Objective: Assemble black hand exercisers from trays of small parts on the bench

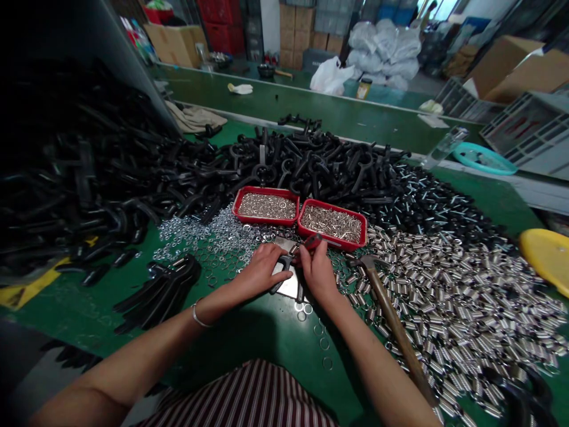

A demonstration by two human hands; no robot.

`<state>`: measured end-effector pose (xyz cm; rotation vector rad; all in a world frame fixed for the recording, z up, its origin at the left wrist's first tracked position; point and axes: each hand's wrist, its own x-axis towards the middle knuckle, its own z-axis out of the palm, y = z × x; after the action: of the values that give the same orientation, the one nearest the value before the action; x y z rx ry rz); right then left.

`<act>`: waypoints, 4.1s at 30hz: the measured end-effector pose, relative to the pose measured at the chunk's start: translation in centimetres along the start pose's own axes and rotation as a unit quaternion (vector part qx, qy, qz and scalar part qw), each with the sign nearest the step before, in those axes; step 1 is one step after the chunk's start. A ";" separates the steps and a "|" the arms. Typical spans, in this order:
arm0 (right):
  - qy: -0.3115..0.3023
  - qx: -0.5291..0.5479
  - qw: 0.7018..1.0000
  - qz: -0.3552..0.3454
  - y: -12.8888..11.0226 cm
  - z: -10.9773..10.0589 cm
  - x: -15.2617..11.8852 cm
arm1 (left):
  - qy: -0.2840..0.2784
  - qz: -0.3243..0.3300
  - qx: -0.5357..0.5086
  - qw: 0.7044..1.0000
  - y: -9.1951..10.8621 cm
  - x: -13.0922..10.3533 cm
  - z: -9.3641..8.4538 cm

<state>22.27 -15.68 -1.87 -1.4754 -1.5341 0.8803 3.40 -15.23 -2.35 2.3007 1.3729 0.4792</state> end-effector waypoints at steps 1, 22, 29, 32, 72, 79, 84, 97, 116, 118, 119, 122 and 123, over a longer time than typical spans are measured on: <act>-0.009 -0.054 0.998 -0.006 -0.1 0.1 0.1 | -0.002 0.000 0.003 1.000 0.1 0.0 0.0; -0.061 -0.389 0.916 -0.081 1.2 -11.6 1.6 | 0.051 -0.026 0.236 0.970 -4.5 8.3 -9.8; -0.068 -0.411 0.883 -0.215 -3.9 -4.5 7.6 | 0.019 -0.027 0.306 0.952 -7.1 11.1 -9.5; -0.114 -0.455 0.848 -0.248 -5.0 -0.2 11.6 | 0.035 -0.011 0.315 0.948 -7.3 10.3 -8.6; -0.102 -0.165 0.976 -0.096 0.2 -2.0 0.2 | -0.013 -0.148 -0.410 0.900 -0.1 -3.8 -3.9; -0.074 -0.244 0.938 -0.236 1.6 -0.9 0.4 | 0.001 -0.220 -0.423 0.879 -2.2 -4.6 -6.2; -0.043 -0.335 0.903 -0.264 1.8 -0.3 0.2 | 0.003 -0.209 -0.388 0.898 -2.1 -4.3 -6.5; -0.018 -0.417 0.868 -0.269 1.2 -0.1 -0.6 | 0.058 0.087 0.095 0.990 1.4 3.0 -0.8; 0.001 -0.214 0.956 -0.203 2.1 -1.3 -1.9 | 0.060 0.195 0.255 0.945 1.4 2.7 0.1; 0.033 -0.194 0.966 -0.167 2.6 -3.2 -2.7 | 0.046 0.224 0.276 0.934 1.7 2.9 -0.1; 0.040 -0.202 0.967 -0.153 3.0 -4.5 -3.2 | 0.038 0.236 0.279 0.930 1.7 3.0 -0.2; 0.028 -0.297 0.945 -0.134 4.4 -9.0 -5.3 | 0.014 0.253 0.271 0.929 1.6 3.1 -0.4; 0.029 -0.345 0.929 -0.131 4.9 -10.4 -6.1 | 0.008 0.254 0.265 0.930 1.5 3.0 -0.5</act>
<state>33.70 -21.95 -2.37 -1.6826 -2.0535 0.1209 5.64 -13.17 -0.94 3.1261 0.9761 0.2937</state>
